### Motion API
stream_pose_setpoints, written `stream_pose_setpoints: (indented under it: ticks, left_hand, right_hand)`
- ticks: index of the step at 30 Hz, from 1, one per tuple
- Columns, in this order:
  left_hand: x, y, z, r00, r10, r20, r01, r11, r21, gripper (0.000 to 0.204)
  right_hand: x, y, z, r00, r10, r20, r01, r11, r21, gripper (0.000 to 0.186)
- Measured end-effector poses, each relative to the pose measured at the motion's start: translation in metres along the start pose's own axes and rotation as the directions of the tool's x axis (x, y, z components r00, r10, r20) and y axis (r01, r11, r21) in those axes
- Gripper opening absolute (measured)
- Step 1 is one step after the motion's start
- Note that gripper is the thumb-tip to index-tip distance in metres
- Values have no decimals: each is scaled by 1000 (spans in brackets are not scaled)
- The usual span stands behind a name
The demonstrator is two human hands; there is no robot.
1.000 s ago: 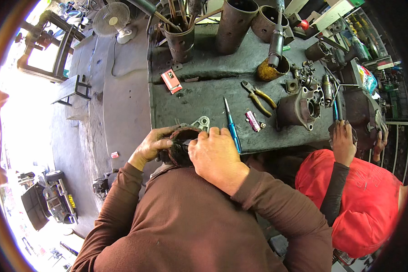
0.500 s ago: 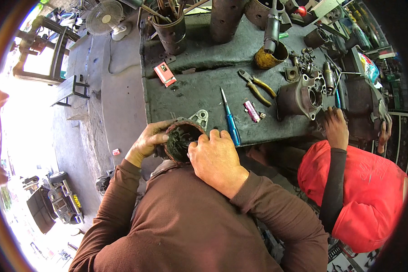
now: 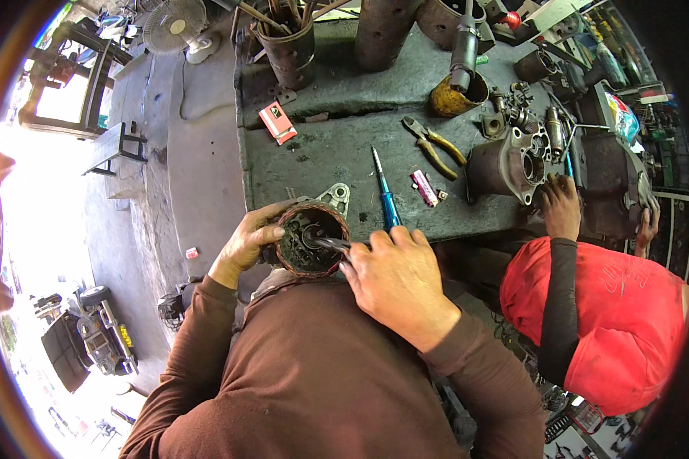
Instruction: The person uses a screwdriver to manipulate internal components of a cylindrical motor housing held in their hands. They repeatedly probe and adjust parts inside the housing while standing at a workbench in a workshop.
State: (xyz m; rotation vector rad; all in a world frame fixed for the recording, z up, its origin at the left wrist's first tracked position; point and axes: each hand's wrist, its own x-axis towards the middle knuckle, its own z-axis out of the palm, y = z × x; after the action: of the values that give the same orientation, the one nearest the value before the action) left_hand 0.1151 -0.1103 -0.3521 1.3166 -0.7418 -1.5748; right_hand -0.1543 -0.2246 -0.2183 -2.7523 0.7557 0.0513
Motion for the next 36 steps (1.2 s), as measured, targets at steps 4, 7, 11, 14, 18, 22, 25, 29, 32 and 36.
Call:
stream_pose_setpoints:
  ticks: [4,7,11,14,18,22,25,29,32,36]
  left_hand:
    - [-9,-1,12,992,-51,-116,52,999,0,91]
    - [-14,-1,19,983,-42,-180,38,999,-29,83]
    - [-10,3,20,986,-21,-165,14,999,-42,75]
    - [3,12,8,991,-95,-98,100,994,53,84]
    - [30,43,-15,992,-16,127,-4,988,156,64]
    - [82,85,-30,907,-258,334,83,885,458,75]
    - [111,95,-25,832,-432,347,103,736,669,70]
    - [121,93,-25,805,-494,328,157,711,686,63]
    - [115,90,-29,822,-488,293,275,791,546,61]
    - [94,81,-32,935,-271,231,102,826,555,54]
  right_hand:
    - [-9,0,0,1000,4,28,-5,999,38,23]
    - [-7,0,5,1000,-21,-9,22,999,32,24]
    - [-7,3,5,998,-46,-42,47,999,22,26]
    - [-13,4,4,999,-30,-40,32,998,51,25]
    - [-21,1,5,994,19,-107,-5,992,123,25]
    - [-21,-5,12,981,55,-187,-30,991,132,26]
    - [-19,-9,18,976,73,-206,-47,991,128,25]
    - [-12,-10,29,971,102,-218,-81,992,101,24]
    - [-6,-11,34,973,104,-206,-86,992,95,24]
    - [1,-14,30,974,102,-205,-90,994,65,23]
